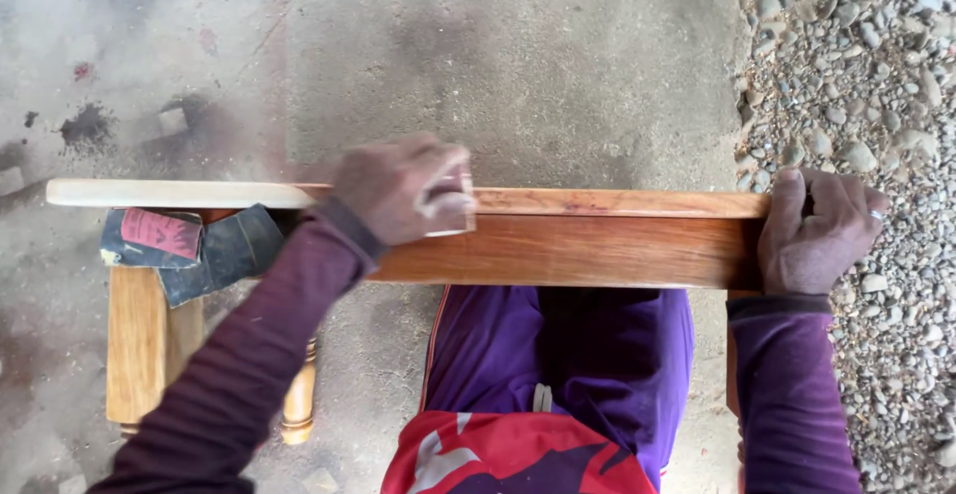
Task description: The person is sanding the wooden frame of a piece of furniture using different pieces of sandpaper.
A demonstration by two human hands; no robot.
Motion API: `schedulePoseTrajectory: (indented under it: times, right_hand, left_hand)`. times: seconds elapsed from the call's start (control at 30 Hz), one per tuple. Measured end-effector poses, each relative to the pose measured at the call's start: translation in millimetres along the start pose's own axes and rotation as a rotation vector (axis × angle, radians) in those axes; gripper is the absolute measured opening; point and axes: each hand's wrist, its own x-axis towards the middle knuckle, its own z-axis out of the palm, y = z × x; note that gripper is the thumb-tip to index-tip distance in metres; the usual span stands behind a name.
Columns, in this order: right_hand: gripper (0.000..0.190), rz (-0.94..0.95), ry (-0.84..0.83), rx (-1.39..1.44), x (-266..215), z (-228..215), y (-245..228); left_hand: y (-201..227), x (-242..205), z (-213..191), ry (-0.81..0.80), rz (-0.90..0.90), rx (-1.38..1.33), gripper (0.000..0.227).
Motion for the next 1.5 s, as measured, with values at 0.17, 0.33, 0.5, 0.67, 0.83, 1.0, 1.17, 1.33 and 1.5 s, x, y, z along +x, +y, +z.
schedulePoseTrajectory:
  times: [0.17, 0.33, 0.5, 0.67, 0.83, 1.0, 1.17, 1.33, 1.5]
  right_hand:
    - [0.02, -0.031, -0.009, 0.013, -7, -2, 6]
    - [0.022, -0.035, -0.022, -0.026, -4, -2, 5]
    - [0.02, -0.04, -0.004, -0.014, -2, 1, 6]
    - [0.021, -0.034, -0.017, -0.009, -6, -7, 4]
    - [0.022, -0.035, -0.009, -0.013, -3, -2, 5]
    - [0.021, -0.038, 0.0, -0.054, -3, 1, 6]
    - [0.024, -0.046, -0.002, 0.01, -3, 6, 10]
    - [0.022, -0.001, -0.023, -0.02, 1, -1, -4]
    - [0.02, -0.013, -0.005, 0.002, -2, -6, -6]
  left_hand:
    - [19, 23, 4, 0.006, 0.107, -0.038, 0.059]
    - [-29, -27, -24, -0.14, -0.002, 0.09, 0.048]
    - [-7, -6, -12, -0.097, -0.02, -0.007, 0.048]
    - [7, 2, -3, 0.027, 0.112, 0.064, 0.059]
    - [-10, -43, -34, 0.126, 0.02, 0.112, 0.046]
    - [17, -11, 6, 0.281, 0.152, 0.165, 0.052]
    - [25, -8, -10, 0.366, 0.167, 0.157, 0.049]
    - [18, -11, -15, 0.161, 0.111, 0.117, 0.039]
    - [47, 26, 19, 0.318, 0.209, 0.033, 0.045]
